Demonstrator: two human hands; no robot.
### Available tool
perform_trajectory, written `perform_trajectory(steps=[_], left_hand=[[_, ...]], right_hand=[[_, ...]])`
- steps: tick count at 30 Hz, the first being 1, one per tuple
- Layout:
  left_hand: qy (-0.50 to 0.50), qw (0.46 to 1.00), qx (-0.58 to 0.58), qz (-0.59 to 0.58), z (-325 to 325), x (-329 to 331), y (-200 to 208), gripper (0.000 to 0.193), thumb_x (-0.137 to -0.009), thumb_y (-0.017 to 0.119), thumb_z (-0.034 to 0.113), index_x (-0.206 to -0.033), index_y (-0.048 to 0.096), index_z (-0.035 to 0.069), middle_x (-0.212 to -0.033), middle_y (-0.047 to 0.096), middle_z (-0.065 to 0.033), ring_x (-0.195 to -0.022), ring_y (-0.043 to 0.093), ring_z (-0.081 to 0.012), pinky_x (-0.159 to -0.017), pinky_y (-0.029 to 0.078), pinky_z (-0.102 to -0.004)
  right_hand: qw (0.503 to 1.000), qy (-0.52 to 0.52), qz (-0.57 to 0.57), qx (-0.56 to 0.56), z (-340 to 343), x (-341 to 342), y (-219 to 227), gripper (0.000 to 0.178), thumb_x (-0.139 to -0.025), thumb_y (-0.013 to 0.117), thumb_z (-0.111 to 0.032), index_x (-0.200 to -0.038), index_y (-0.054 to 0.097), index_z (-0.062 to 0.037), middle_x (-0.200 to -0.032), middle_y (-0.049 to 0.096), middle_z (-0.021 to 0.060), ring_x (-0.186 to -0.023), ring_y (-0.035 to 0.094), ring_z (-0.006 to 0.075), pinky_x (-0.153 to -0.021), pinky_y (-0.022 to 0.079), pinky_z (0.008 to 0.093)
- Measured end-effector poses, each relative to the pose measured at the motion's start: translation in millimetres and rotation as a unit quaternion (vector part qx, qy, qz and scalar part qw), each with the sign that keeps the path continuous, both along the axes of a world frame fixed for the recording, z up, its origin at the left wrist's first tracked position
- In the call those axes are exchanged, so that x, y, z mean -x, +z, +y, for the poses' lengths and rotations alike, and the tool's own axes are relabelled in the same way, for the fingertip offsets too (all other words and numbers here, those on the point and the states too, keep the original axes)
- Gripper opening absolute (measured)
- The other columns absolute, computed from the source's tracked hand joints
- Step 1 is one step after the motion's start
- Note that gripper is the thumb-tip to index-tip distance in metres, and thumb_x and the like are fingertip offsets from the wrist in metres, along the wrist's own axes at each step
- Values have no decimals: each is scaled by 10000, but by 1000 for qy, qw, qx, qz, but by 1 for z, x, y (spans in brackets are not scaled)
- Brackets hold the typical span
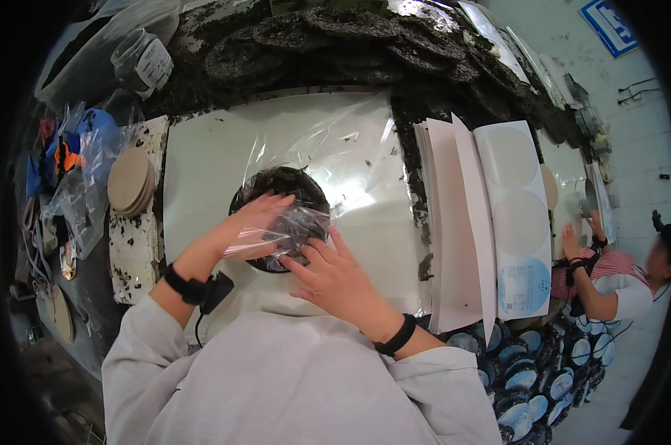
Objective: The person places a metal ring on a sheet of plastic, inserts a dark circular tea cake into the ring, wraps the plastic around the cake, and presses a paper label onto the top of the wrapped cake.
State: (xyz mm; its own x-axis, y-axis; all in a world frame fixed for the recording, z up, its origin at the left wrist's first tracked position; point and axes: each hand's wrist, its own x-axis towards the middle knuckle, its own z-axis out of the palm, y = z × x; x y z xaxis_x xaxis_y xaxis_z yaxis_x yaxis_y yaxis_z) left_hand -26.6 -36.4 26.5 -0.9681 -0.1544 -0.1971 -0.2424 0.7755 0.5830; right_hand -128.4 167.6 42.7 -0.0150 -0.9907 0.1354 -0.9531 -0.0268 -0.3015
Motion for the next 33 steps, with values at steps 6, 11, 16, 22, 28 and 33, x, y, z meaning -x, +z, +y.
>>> perform_trajectory(steps=[6, 11, 16, 22, 28, 33], left_hand=[[148, 979, 134, 49, 35, 21, -26, 466, -721, 672, 258, -1121, 560, 47, -1163, 530, -145, -1140, 485, -303, -868, 413, -481], [140, 982, 126, 24, 33, 28, -18, 377, -748, 651, 265, -1047, 591, 44, -1084, 524, -113, -1086, 496, -276, -896, 405, -487], [131, 981, 131, 49, 27, 35, -20, 398, -749, 686, 284, -1095, 604, 106, -1175, 538, -103, -1167, 498, -268, -937, 416, -497], [95, 987, -130, -3, 6, 6, -13, 589, -738, 787, 308, -1246, 559, 116, -1280, 545, -97, -1191, 514, -304, -1008, 410, -436], [120, 990, -12, 68, 9, -45, 12, 832, -659, 828, 258, -1355, 440, 17, -1375, 485, -149, -1224, 508, -341, -1038, 394, -489], [160, 967, 83, 180, 45, -12, 2, 912, -648, 827, 259, -1408, 392, 2, -1436, 424, -196, -1289, 441, -384, -1104, 321, -488]], right_hand=[[990, 46, -126, -38, 7, 27, -5, 616, -696, 805, -296, -1244, 601, -100, -1186, 594, 116, -1177, 539, 273, -1107, 351, 469], [898, -154, -412, -14, -5, 75, -60, 995, -690, 852, -290, -1475, 323, 14, -1466, 419, 179, -1366, 403, 292, -1136, 305, 392], [753, -43, -657, 2, -111, 100, -38, 992, -745, 817, -274, -1525, 247, -48, -1522, 371, 137, -1358, 415, 243, -1107, 354, 357], [964, 122, -189, 140, -110, 55, -44, 256, -695, 653, -62, -948, 675, -97, -925, 668, 51, -843, 635, 253, -735, 512, 343], [984, 51, -163, 59, -127, 37, -47, 100, -751, 615, -92, -841, 578, -68, -824, 569, 62, -871, 604, 241, -738, 510, 344], [979, 18, -205, 19, -121, 38, -71, 232, -823, 601, -189, -1002, 616, -42, -1046, 606, 114, -1015, 589, 289, -885, 499, 381]])
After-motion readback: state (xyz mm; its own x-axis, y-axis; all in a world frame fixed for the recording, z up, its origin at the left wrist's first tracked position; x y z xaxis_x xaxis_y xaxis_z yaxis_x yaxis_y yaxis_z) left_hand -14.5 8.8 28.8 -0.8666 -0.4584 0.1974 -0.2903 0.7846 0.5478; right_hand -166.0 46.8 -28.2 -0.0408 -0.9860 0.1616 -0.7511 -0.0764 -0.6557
